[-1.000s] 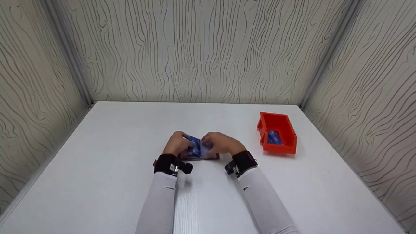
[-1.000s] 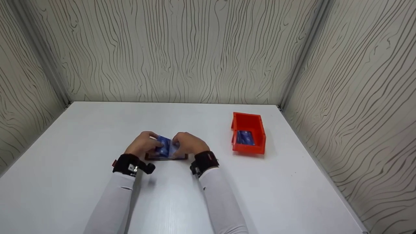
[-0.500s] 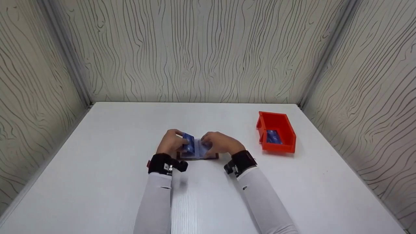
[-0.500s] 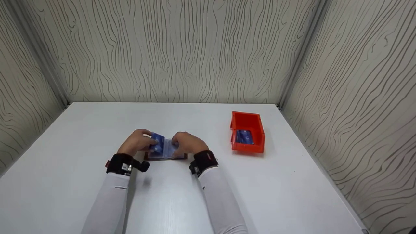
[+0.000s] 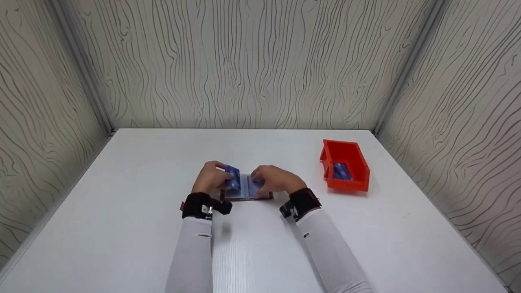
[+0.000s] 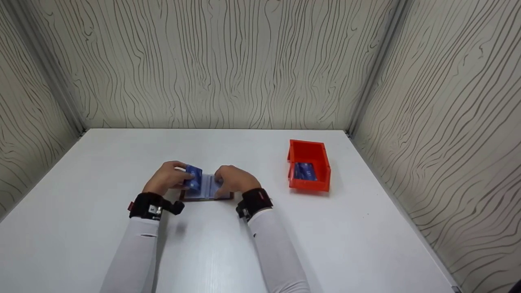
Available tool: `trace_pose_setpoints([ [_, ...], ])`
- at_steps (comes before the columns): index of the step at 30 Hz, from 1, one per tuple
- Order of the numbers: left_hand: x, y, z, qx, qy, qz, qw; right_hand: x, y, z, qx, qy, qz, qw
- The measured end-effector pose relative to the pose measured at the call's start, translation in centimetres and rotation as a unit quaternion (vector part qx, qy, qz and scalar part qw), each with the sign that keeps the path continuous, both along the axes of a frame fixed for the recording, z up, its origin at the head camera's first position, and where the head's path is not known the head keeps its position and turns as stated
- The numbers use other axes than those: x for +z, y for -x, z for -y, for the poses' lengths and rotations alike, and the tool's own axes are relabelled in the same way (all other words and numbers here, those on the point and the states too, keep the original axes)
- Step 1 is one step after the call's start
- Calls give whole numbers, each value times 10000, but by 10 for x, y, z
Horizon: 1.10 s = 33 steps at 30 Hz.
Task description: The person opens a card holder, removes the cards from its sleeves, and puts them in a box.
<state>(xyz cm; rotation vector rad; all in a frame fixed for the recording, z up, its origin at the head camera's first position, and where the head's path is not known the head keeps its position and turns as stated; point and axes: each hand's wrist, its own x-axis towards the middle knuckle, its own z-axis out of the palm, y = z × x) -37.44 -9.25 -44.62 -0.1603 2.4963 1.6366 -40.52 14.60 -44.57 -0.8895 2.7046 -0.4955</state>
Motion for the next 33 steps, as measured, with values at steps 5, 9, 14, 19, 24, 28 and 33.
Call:
trace_pose_setpoints([
  [5, 1, -1, 0, 28, 2, 29, 10000, 5, -3, 0, -365, 84, 202, 9991],
  [9, 2, -1, 0, 76, -42, -4, 10000, 7, -4, -2, -585, 154, 327, 9976],
  [14, 2, 0, 1, 81, -292, -68, 9995, 9, -3, -5, -340, 355, 212, 9986],
  [19, 5, 3, -1, 70, -605, -429, 9972, 12, -1, -7, -212, 1012, 204, 9944],
  [24, 8, 6, -5, -26, -833, -1028, 9912, 17, -1, -6, -551, 1824, 237, 9814],
  [28, 10, 9, -11, -100, -1111, -1456, 9830, 22, -2, -4, -781, 2411, 259, 9670],
  [33, 13, 12, -18, -270, -1287, -1882, 9733, 30, -4, -2, -896, 3262, 611, 9391],
])
